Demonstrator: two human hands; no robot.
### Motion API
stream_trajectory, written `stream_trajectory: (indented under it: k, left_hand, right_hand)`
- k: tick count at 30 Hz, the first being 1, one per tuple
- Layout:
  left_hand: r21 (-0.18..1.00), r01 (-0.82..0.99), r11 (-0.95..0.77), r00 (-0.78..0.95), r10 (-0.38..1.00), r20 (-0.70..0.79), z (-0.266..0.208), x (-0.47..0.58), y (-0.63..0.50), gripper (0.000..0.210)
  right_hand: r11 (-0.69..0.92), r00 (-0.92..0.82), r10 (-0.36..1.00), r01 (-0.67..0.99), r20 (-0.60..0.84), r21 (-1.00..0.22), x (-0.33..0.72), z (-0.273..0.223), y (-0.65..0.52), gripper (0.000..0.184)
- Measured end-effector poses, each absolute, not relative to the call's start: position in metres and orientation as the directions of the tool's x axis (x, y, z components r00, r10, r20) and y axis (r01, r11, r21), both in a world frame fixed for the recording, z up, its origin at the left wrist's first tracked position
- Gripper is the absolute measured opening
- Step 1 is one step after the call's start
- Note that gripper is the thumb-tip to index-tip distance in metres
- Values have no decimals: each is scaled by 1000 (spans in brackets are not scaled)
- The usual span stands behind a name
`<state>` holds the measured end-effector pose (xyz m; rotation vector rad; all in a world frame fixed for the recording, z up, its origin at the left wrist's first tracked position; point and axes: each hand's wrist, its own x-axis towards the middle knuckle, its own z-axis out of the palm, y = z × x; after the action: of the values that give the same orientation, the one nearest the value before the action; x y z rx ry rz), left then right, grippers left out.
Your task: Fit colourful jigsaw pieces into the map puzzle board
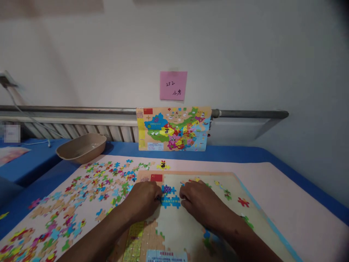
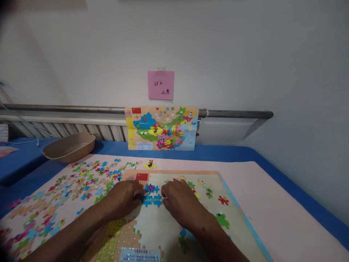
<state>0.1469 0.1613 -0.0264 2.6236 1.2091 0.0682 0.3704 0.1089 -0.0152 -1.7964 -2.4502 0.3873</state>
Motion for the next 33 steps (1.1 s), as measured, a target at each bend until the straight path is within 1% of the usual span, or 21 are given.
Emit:
stream_trajectory:
  k: [4, 8, 14, 20, 25, 30, 33]
  left_hand:
    - [257, 728, -635, 669, 740, -68, -29, 145, 161, 15]
    - [257, 720, -645, 680, 730, -74, -29, 146, 161, 15]
    - [247, 728, -640, 673, 735, -79, -30, 148, 159, 14]
    - [236, 730, -641, 672, 737, -78, -34, 148, 159, 13]
    - [228, 728, -646, 675, 734, -76, -34, 150, 158, 12]
    - [222, 740, -635, 664, 743, -83, -32, 151, 156, 14]
    - [222, 744, -630, 658, 748, -81, -32, 150, 157, 14]
  right_hand:
    - [284, -316, 948, 901, -48, -327, 370, -20, 106, 8]
    - [301, -329, 944, 886, -20, -352, 369, -22, 105, 9]
    - [303, -332, 943, 893, -34, -334, 368, -20, 106, 11]
    - [336, -359, 933, 889, -15, -312, 370, -24, 108, 13]
    - [349, -377, 925, 890, -44, -293, 367, -24, 110, 16]
    - [324, -350, 936, 900, -39, -291, 365, -23, 110, 17]
    - [311, -330, 943, 913, -31, -263, 364, -23, 110, 18]
